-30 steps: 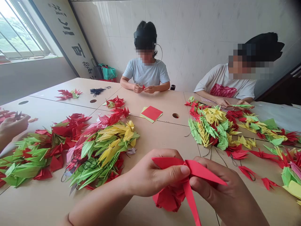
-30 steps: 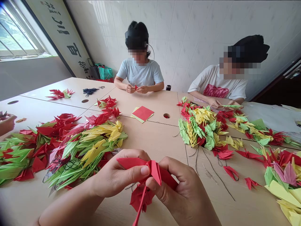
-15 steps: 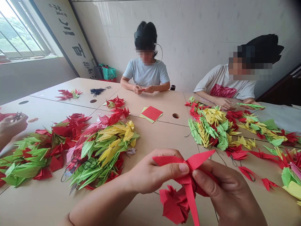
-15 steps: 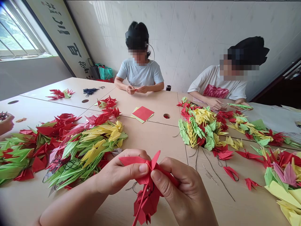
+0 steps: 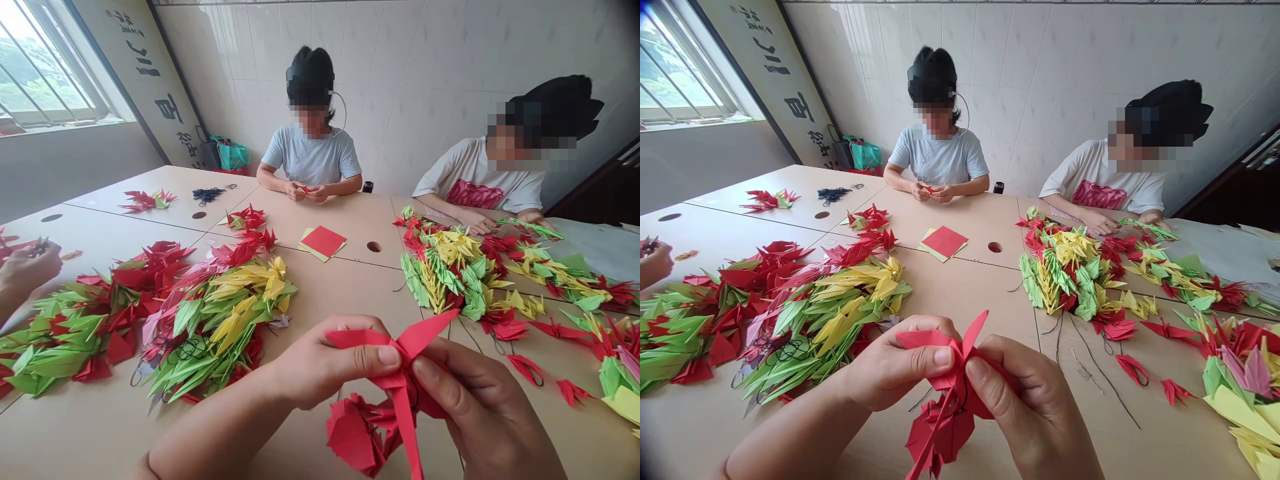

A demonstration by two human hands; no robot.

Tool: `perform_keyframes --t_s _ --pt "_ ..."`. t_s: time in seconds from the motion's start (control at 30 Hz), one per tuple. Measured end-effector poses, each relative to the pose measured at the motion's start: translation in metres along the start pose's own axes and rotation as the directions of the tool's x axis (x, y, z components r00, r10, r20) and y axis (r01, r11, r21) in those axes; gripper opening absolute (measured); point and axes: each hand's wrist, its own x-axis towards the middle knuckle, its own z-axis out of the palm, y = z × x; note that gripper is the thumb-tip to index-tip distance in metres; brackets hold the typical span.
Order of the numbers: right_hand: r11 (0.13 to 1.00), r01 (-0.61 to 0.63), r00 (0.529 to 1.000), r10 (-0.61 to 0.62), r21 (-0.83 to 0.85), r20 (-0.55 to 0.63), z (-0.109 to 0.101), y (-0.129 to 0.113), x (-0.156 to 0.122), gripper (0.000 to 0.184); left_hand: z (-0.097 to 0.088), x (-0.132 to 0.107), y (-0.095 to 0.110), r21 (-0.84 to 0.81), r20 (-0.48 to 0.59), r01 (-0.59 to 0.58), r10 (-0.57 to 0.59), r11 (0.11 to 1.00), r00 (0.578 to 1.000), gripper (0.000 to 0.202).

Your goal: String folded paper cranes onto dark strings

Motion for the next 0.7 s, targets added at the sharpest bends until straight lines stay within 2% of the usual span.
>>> perform_keyframes --t_s 0.1,0.23,0.43,0.53,0.63,0.7 --pt "0.999 -0.029 0.999 0.03 0.025 -0.039 0.003 0.0 -0.001 0.034 -0.001 0.0 0.0 0.033 0.001 -0.023 0.023 0.999 1.0 0.024" --pt "0.995 -0.075 0.997 0.077 0.058 -0.03 0.005 0.0 -0.002 0.034 -0.001 0.0 -0.001 0.026 0.001 -0.043 0.043 0.999 0.999 0.023" --pt "0.978 -0.11 0.99 0.124 0.178 -0.07 0.003 0.002 0.002 0.031 -0.002 0.001 -0.001 0.054 0.017 -0.062 0.061 0.997 0.998 0.026" --pt "0.962 -0.102 0.985 0.133 0.254 -0.106 -0.001 0.01 0.008 0.028 -0.001 0.0 0.001 0.115 0.074 -0.081 0.073 0.99 0.995 0.031" --pt "0.955 -0.051 0.993 0.08 0.293 -0.09 -0.005 0.019 0.015 0.023 0.001 -0.001 0.002 0.181 0.117 -0.048 0.027 0.982 0.993 0.037" --pt "0.954 -0.027 0.994 0.057 0.297 -0.092 -0.005 0.021 0.017 0.021 0.002 -0.001 0.0 0.177 0.121 -0.02 -0.002 0.984 0.993 0.033"
